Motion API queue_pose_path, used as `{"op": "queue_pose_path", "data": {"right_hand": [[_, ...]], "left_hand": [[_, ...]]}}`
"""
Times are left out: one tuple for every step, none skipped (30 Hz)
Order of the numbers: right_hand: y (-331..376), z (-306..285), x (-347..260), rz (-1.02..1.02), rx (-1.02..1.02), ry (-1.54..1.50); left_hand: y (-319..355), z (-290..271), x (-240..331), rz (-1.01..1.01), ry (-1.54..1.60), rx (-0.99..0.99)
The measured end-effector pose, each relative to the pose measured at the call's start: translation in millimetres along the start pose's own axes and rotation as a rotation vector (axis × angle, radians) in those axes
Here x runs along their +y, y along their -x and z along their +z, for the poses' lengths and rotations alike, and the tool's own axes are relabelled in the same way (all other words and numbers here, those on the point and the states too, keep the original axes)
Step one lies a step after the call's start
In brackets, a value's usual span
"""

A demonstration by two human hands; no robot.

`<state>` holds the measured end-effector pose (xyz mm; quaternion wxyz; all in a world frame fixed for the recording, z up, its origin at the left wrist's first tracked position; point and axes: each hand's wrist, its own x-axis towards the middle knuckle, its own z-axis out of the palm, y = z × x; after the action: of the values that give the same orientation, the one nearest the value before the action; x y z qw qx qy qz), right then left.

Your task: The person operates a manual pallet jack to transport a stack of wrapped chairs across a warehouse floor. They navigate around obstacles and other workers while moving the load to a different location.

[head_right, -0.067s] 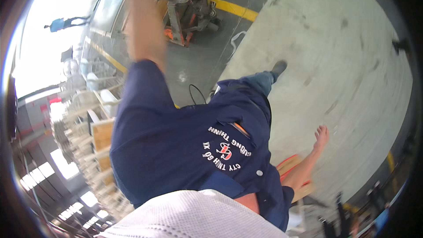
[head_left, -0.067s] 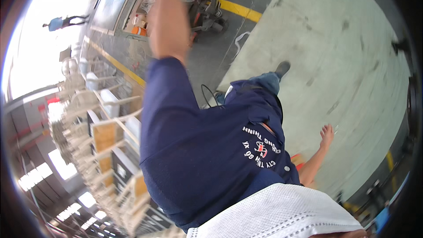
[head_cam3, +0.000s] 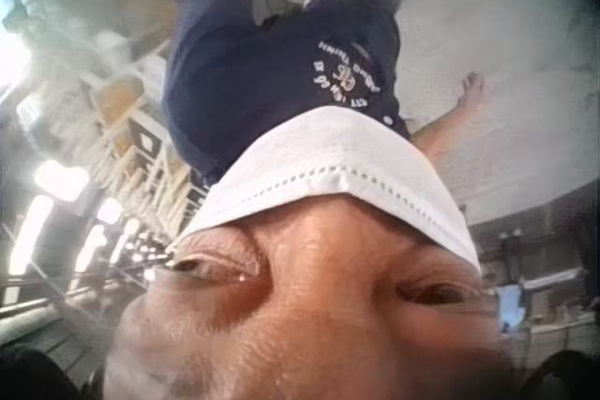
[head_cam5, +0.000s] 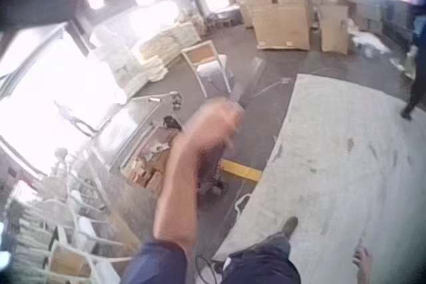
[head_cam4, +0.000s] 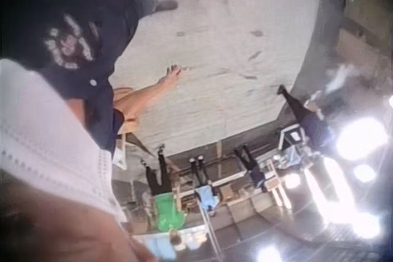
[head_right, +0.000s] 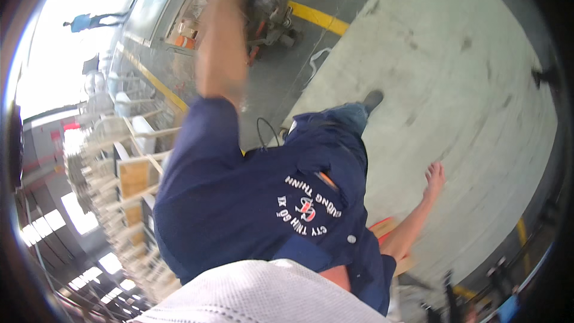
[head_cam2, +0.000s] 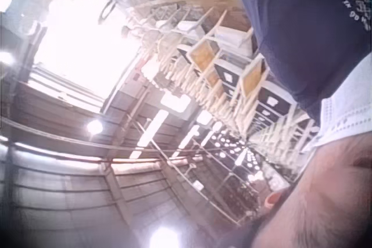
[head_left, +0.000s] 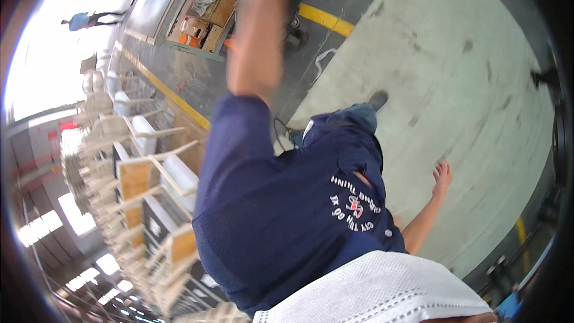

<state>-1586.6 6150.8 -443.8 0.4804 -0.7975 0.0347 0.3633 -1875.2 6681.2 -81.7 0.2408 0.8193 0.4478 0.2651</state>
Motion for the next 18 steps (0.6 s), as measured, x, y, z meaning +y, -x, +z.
{"op": "queue_pose_path", "data": {"right_hand": [[-31, 21, -69, -0.156, -0.116, 0.001], [-36, 42, -137, -0.285, -0.201, -0.026], [-43, 63, -208, -0.413, -0.312, -0.066], [-67, 75, -270, -0.678, -0.304, 0.135], [-68, 98, -322, -0.957, -0.296, 0.195], [-69, 123, -376, -1.236, -0.265, 0.243], [-70, 150, -416, -1.531, -0.293, 0.355], [-72, 176, -442, -1.778, -0.344, 0.633], [-77, 199, -456, -1.962, -0.404, 1.089], [-84, 218, -464, -2.007, -0.556, 1.487], [-84, 217, -465, -1.696, -0.833, 1.416], [-104, 220, -454, -1.722, -0.803, 1.456], [-107, 213, -452, -1.763, -0.856, 1.411], [-117, 193, -433, -1.758, -0.937, 1.374], [-143, 181, -399, -1.776, -0.931, 1.344], [-164, 186, -392, -1.846, -0.887, 1.283], [-179, 176, -398, -1.818, -0.981, 1.276], [-201, 152, -385, -1.745, -1.108, 1.294]], "left_hand": [[30, 55, 24, -0.048, -0.029, -0.086], [58, 112, 44, -0.062, -0.005, -0.212], [98, 155, 65, -0.025, 0.071, -0.305], [127, 202, 60, -0.065, 0.226, -0.382], [126, 207, 79, -0.290, 0.264, -0.522], [133, 206, 98, -0.522, 0.311, -0.664], [127, 211, 100, -0.486, 0.156, -0.583], [118, 219, 99, -0.441, 0.005, -0.508], [115, 228, 106, -0.453, -0.124, -0.395], [115, 239, 115, -0.463, -0.251, -0.263], [128, 256, 116, -0.512, -0.312, -0.238], [131, 270, 124, -0.542, -0.380, -0.210], [131, 278, 137, -0.608, -0.410, -0.170], [144, 295, 152, -0.685, -0.434, -0.171], [159, 324, 157, -0.709, -0.495, -0.182], [158, 345, 150, -0.714, -0.576, -0.144], [159, 367, 161, -0.824, -0.511, -0.165], [171, 406, 171, -0.865, -0.518, -0.184]]}}
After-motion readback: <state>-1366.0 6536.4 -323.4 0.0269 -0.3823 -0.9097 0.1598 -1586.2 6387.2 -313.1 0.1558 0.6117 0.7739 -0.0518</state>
